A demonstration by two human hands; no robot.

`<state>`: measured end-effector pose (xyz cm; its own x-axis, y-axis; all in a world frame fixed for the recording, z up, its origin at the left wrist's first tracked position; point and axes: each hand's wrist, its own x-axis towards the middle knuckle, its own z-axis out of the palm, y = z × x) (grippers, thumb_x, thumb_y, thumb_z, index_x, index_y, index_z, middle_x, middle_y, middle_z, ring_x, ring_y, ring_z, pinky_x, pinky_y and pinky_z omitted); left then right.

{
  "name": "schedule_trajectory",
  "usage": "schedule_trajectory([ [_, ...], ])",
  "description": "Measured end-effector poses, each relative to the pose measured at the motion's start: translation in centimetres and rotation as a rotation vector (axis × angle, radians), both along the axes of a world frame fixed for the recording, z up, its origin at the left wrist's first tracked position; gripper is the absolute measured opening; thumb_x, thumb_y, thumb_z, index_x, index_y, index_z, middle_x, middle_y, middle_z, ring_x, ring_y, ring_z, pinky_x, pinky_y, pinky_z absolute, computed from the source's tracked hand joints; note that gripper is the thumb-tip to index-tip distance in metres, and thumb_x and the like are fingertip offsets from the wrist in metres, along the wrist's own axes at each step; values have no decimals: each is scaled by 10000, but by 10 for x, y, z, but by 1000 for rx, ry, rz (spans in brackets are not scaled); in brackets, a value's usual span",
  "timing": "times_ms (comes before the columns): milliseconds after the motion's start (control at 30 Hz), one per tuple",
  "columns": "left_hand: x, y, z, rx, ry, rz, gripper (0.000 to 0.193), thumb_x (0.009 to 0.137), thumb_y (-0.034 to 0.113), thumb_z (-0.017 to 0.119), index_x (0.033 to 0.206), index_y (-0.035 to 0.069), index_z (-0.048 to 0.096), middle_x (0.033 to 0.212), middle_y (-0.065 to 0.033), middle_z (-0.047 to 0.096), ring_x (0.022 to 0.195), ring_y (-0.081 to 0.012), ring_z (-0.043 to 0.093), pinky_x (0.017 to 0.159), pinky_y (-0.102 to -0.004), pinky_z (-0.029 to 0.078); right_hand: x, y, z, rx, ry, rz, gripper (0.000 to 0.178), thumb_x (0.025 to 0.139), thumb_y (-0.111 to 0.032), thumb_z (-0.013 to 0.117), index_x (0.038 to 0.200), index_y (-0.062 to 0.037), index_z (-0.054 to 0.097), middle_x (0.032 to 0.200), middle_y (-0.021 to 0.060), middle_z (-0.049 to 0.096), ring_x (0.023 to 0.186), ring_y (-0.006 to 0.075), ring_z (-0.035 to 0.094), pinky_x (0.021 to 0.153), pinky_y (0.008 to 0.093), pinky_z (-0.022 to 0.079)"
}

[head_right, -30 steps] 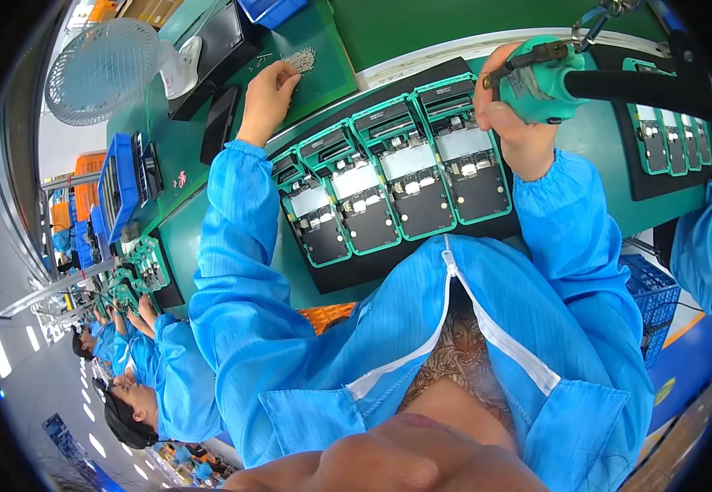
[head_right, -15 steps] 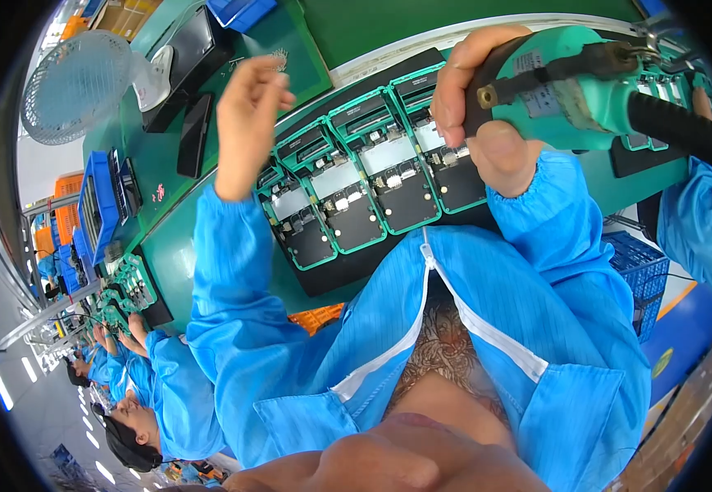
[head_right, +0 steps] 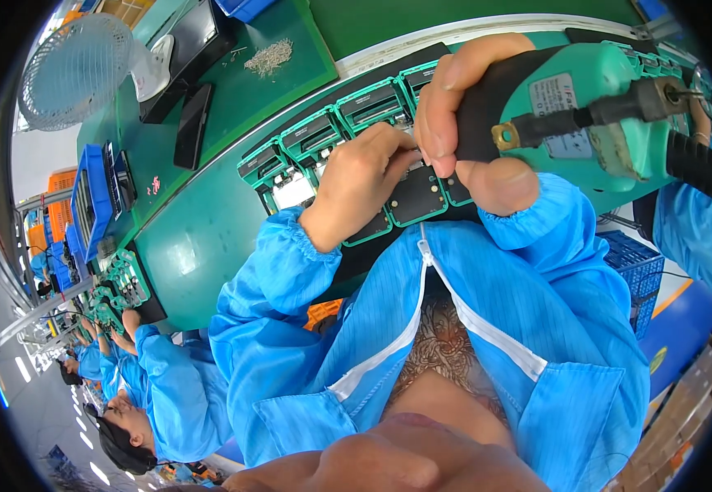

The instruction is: The person assembles electronic components by driving screws into housings and plastic components using a hanging electric screwdriver.

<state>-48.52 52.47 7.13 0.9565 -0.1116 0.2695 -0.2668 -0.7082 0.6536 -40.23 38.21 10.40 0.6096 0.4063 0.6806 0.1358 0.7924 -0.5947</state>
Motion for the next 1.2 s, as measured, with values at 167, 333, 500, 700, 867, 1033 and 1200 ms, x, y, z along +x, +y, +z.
schedule_trajectory([
  [167, -2, -1, -1, 70, -106, -16, 126, 777, 91, 632, 838, 27, 543, 754, -118, 541, 662, -301, 586, 541, -387, 476, -6, 4, 0, -59, 42, -27, 680, 722, -552, 695, 1064, -42, 402, 699, 48, 502, 511, 99, 487, 476, 223, 398],
  [333, -3, -3, 0, 209, -127, 36, 136, 790, 116, 621, 834, 26, 528, 741, -113, 514, 649, -286, 576, 530, -377, 470, -12, 7, 1, -144, 25, -117, 685, 709, -554, 700, 1056, -43, 403, 703, 52, 506, 506, 99, 481, 471, 226, 396],
  [500, 0, 2, -4, 148, -130, 27, 130, 794, 110, 622, 822, 30, 522, 738, -109, 514, 651, -277, 578, 525, -367, 469, -5, 6, 0, -23, -28, -79, 676, 722, -556, 691, 1057, -45, 401, 705, 53, 504, 503, 100, 481, 468, 224, 400],
  [700, -3, 1, -8, 147, -146, 41, 139, 790, 115, 629, 819, 34, 519, 743, -106, 513, 653, -273, 580, 526, -368, 468, -13, 6, 4, -161, 73, -102, 689, 717, -570, 686, 1062, -49, 396, 699, 49, 496, 498, 97, 475, 461, 221, 398],
  [867, -3, 9, 6, 298, -136, 84, 166, 766, 138, 641, 848, 48, 529, 754, -100, 505, 668, -267, 585, 529, -361, 467, -12, 14, -2, -273, 76, -199, 681, 700, -576, 694, 1048, -63, 414, 685, 40, 480, 496, 98, 455, 460, 218, 388],
  [1033, 25, 76, 35, 301, -287, 321, 95, 799, 72, 635, 873, 13, 625, 784, -130, 622, 675, -256, 618, 594, -313, 483, 8, 20, -29, -133, 99, -147, 427, 696, -129, 643, 1054, -13, 440, 666, 71, 516, 541, 113, 499, 479, 239, 432],
  [1200, 30, 150, 26, 294, -69, 497, 106, 804, 117, 609, 869, 35, 625, 807, -125, 628, 717, -293, 607, 621, -361, 472, 10, 27, -34, -120, 85, -115, 433, 704, -156, 672, 1049, -14, 450, 693, 78, 515, 534, 115, 496, 468, 239, 426],
])
